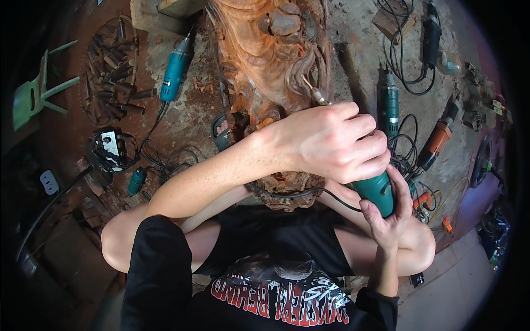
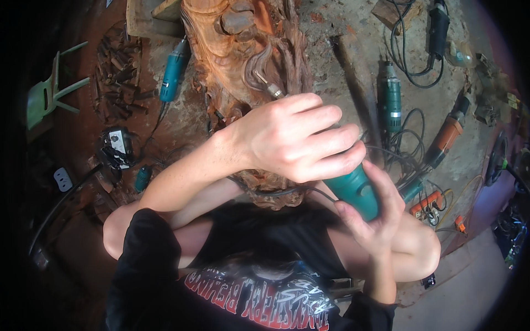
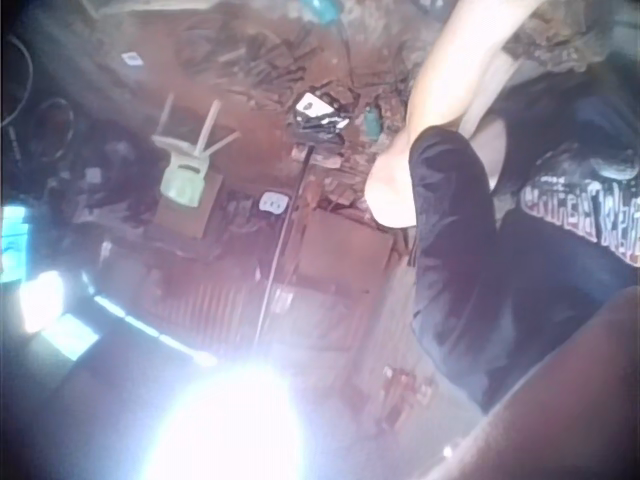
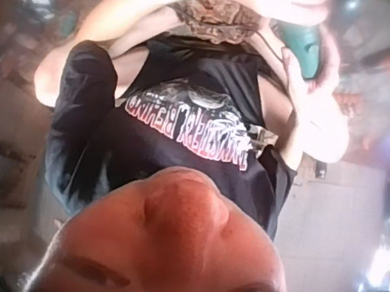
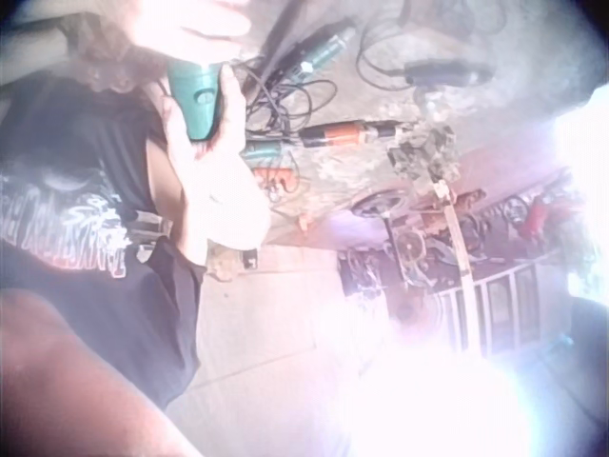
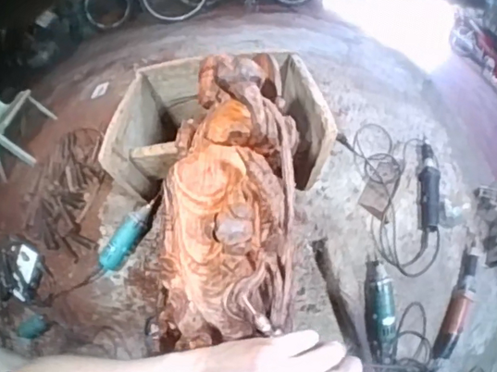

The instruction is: The person uses a green rotary carving tool to shape and smooth a large piece of wood. They hold the tool with both hands and move it along the surface, removing material and refining the contours of the wood sculpture.

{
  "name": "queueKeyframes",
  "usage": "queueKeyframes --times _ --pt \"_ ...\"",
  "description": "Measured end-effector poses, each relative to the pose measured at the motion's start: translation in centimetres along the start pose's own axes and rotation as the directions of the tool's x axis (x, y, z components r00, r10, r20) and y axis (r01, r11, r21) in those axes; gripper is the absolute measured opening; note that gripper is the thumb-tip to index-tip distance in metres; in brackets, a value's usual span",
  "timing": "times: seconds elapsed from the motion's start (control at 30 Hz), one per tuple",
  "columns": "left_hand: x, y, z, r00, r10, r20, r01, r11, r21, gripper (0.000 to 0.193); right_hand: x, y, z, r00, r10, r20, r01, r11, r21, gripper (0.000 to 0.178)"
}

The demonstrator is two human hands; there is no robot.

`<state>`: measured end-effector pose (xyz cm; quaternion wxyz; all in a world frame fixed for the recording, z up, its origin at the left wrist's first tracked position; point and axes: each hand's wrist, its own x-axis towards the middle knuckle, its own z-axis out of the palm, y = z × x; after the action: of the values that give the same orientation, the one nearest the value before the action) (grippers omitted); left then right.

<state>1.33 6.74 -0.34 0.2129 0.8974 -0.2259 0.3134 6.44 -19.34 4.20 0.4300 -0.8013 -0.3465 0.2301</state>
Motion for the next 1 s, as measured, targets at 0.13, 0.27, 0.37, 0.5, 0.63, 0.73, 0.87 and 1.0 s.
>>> queueKeyframes --times 0.13,0.27,0.37,0.5,0.63,0.73,0.87,1.0 --pt "0.2 0.0 -0.1 0.999 -0.034 0.006 0.034 0.999 -0.006 0.026 1.1 -0.4 -0.6 0.999 -0.03 0.01 0.031 0.998 -0.048 0.074" --pt "0.6 -0.4 0.0 0.998 -0.065 -0.021 0.064 0.998 -0.015 0.025 1.3 -1.2 0.1 0.999 0.0 -0.034 -0.001 0.999 -0.04 0.074" --pt "0.7 -0.6 -0.1 0.996 -0.089 -0.02 0.089 0.995 -0.034 0.024 1.4 -1.9 0.3 0.998 0.031 -0.054 -0.033 0.999 -0.043 0.074" --pt "0.7 -0.6 -0.1 0.995 -0.1 -0.03 0.098 0.994 -0.055 0.023 1.4 -2.8 0.1 0.996 0.061 -0.059 -0.064 0.997 -0.042 0.073" --pt "0.7 -0.5 -0.2 0.995 -0.101 -0.015 0.1 0.993 -0.056 0.022 1.6 -2.6 0.1 0.998 0.035 -0.048 -0.036 0.999 -0.018 0.073" --pt "0.6 -0.5 -0.3 0.995 -0.094 -0.032 0.093 0.995 -0.047 0.022 1.9 -2.6 -0.3 1.0 0.022 -0.008 -0.022 0.999 -0.034 0.073" --pt "0.7 -0.6 -0.1 0.996 -0.076 -0.037 0.075 0.997 -0.026 0.023 1.8 -2.3 0.1 0.999 0.002 -0.052 -0.004 0.999 -0.044 0.072" --pt "0.7 -0.6 -0.2 0.996 -0.08 -0.038 0.079 0.997 -0.017 0.024 2.1 -2.3 -0.2 1.0 0.003 -0.027 -0.003 1.0 -0.01 0.072"
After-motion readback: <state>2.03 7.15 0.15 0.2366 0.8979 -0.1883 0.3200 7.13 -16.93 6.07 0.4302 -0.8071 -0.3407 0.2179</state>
